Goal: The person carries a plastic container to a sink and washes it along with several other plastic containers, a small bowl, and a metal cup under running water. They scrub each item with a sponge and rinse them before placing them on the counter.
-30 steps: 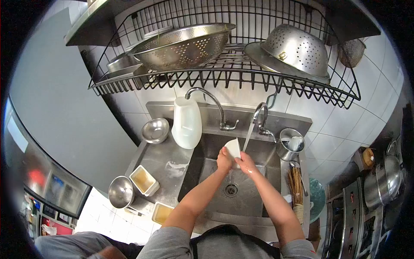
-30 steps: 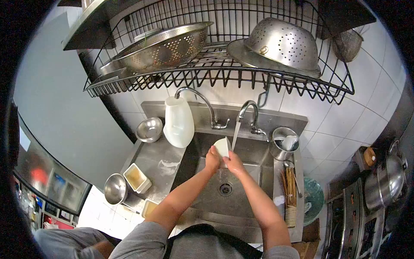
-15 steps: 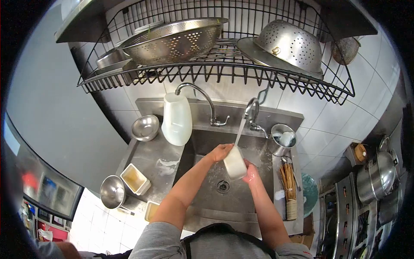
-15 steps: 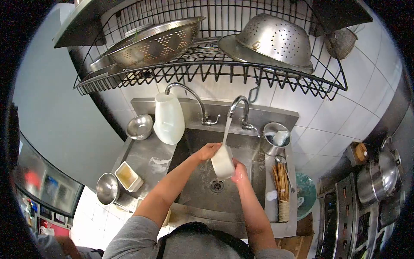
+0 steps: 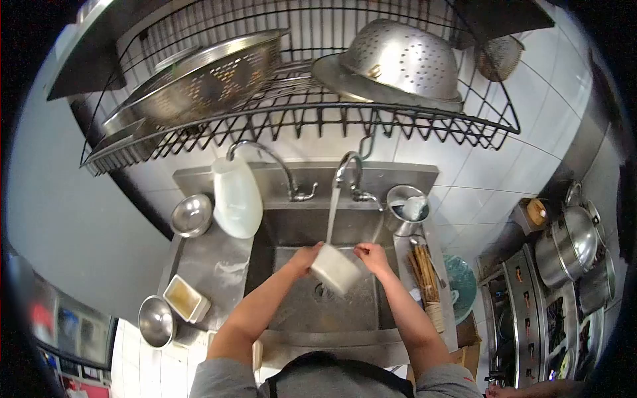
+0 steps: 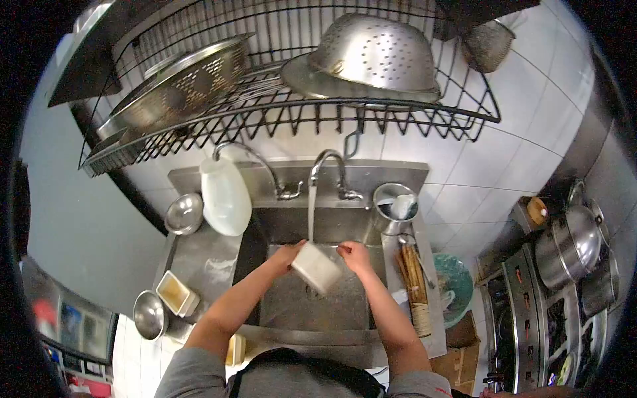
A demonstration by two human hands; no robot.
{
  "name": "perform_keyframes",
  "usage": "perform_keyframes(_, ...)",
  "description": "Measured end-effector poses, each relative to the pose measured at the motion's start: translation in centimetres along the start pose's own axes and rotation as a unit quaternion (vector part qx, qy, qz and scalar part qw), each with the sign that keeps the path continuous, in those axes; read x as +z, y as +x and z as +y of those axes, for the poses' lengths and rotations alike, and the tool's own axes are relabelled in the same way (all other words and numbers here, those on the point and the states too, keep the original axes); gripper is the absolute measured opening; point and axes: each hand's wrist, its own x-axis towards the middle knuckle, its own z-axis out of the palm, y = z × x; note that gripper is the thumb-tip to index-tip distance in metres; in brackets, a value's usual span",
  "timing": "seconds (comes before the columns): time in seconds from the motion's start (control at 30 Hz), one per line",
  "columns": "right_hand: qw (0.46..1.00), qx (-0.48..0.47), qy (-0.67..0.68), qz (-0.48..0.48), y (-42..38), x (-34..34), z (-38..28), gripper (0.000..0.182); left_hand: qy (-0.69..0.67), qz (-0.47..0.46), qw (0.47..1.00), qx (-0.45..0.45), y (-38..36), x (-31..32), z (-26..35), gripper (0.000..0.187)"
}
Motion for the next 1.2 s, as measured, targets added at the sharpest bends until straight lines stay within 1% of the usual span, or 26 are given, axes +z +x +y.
perform_keyframes(0.03, 0.994, -0.055, -0.085, 0.047, 0.8, -1.5, -1.4, 0.015, -0.084, 0.004, 0.996, 0.003, 0.0, -0.9, -1.1, 0.041)
perform_keyframes(0.1, 0.923, -0.225, -0.178, 0.256, 4.4, -4.2, -0.4, 0.015, -0.1, 0.026, 0.995, 0.0, -1.9, -2.8, -1.6, 0.035)
perform_keyframes(0.17, 0.91, -0.128, -0.22, 0.328, 6.1, -8.2, -2.8, 0.019, -0.079, -0.001, 0.994, -0.071, -4.2, -5.0, -1.4, 0.033)
perform_keyframes(0.23, 0.848, -0.013, -0.409, 0.337, 8.3, -10.6, -1.7, 0.029, -0.184, -0.044, 0.98, -0.057, -2.8, -8.4, -4.9, 0.03)
perform_keyframes(0.3, 0.836, 0.073, -0.465, 0.28, 9.3, -12.0, -1.1, 0.044, -0.246, -0.05, 0.967, -0.045, -3.4, -9.3, -5.4, 0.028)
perform_keyframes(0.37, 0.846, 0.079, -0.481, 0.218, 10.9, -12.6, 1.7, 0.052, -0.268, -0.018, 0.962, -0.037, -5.7, -9.2, -4.7, 0.026)
perform_keyframes(0.4, 0.864, 0.095, -0.449, 0.209, 11.2, -12.8, 2.3, 0.055, -0.277, -0.042, 0.96, -0.029, -4.2, -10.6, -6.8, 0.02)
perform_keyframes(0.43, 0.88, 0.111, -0.416, 0.198, 11.6, -13.0, 2.7, 0.057, -0.28, -0.054, 0.959, -0.006, -5.8, -9.7, -5.4, 0.019)
perform_keyframes(0.5, 0.9, 0.117, -0.33, 0.261, 12.1, -13.6, 3.7, 0.056, -0.328, -0.021, 0.944, -0.004, -7.8, -8.2, -3.5, 0.017)
perform_keyframes(0.53, 0.907, 0.123, -0.279, 0.292, 11.7, -14.0, 2.6, 0.05, -0.314, -0.04, 0.948, 0.015, -8.1, -7.8, -3.3, 0.024)
perform_keyframes(0.57, 0.909, 0.132, -0.226, 0.323, 11.3, -14.5, 1.6, 0.044, -0.36, -0.158, 0.919, 0.029, -6.4, -9.3, -5.3, 0.029)
perform_keyframes(0.63, 0.948, -0.017, -0.053, 0.314, 13.1, -15.4, 5.8, 0.035, -0.43, -0.391, 0.812, 0.057, -0.7, -12.4, -10.7, 0.039)
perform_keyframes(0.67, 0.948, -0.089, 0.033, 0.305, 13.4, -15.8, 7.6, 0.031, -0.362, -0.057, 0.931, -0.01, -3.9, -9.2, -7.6, 0.051)
perform_keyframes(0.7, 0.952, -0.058, 0.185, 0.236, 11.0, -14.6, 5.3, 0.028, -0.368, -0.011, 0.93, -0.022, -6.1, -6.6, -5.2, 0.054)
perform_keyframes(0.73, 0.929, -0.026, 0.332, 0.163, 7.2, -12.2, 0.1, 0.027, -0.371, 0.034, 0.927, -0.034, -7.8, -4.4, -3.3, 0.057)
perform_keyframes(0.77, 0.924, 0.004, 0.366, 0.112, 4.2, -10.0, -3.3, 0.029, -0.372, 0.077, 0.924, -0.046, -8.3, -2.8, -2.5, 0.06)
perform_keyframes(0.8, 0.947, -0.081, 0.296, 0.095, 3.5, -6.7, -1.9, 0.033, -0.38, 0.042, 0.924, 0.019, -7.3, -1.8, -3.8, 0.073)
perform_keyframes(0.83, 0.979, -0.011, 0.2, 0.039, 0.8, -4.5, -4.4, 0.042, -0.355, 0.094, 0.93, -0.001, -6.6, -0.9, -4.3, 0.075)
perform_keyframes(0.87, 0.987, 0.043, 0.155, -0.011, -1.8, -3.0, -7.4, 0.049, -0.327, 0.143, 0.934, -0.02, -6.0, 0.2, -4.7, 0.077)
perform_keyframes(0.9, 0.988, -0.064, 0.142, -0.011, -2.2, 0.1, -5.7, 0.052, -0.301, 0.193, 0.933, -0.038, -5.7, 1.3, -4.9, 0.08)
perform_keyframes(0.93, 0.992, -0.122, 0.024, 0.038, -3.0, 2.5, -4.4, 0.05, -0.303, 0.223, 0.926, -0.025, -6.7, 2.3, -3.6, 0.082)
perform_keyframes(0.97, 0.991, -0.119, 0.028, 0.061, -4.4, 3.0, -6.1, 0.042, -0.299, 0.236, 0.925, -0.018, -6.5, 2.6, -3.3, 0.079)
perform_keyframes(1.0, 0.987, -0.12, -0.019, 0.106, -5.1, 3.7, -6.9, 0.026, -0.295, 0.25, 0.922, -0.009, -6.5, 2.6, -3.0, 0.076)
perform_keyframes(1.1, 0.931, -0.207, -0.23, 0.191, -8.1, 4.3, -12.6, 0.027, -0.314, 0.269, 0.91, 0.038, -6.5, 3.0, -2.3, 0.059)
perform_keyframes(1.13, 0.937, -0.226, -0.188, 0.191, -7.9, 4.2, -12.8, 0.029, -0.331, 0.27, 0.903, 0.045, -6.4, 3.3, -2.1, 0.055)
perform_keyframes(1.2, 0.961, -0.186, -0.107, 0.173, -4.9, 4.4, -9.8, 0.028, -0.348, 0.255, 0.899, 0.07, -7.0, 3.7, -1.1, 0.047)
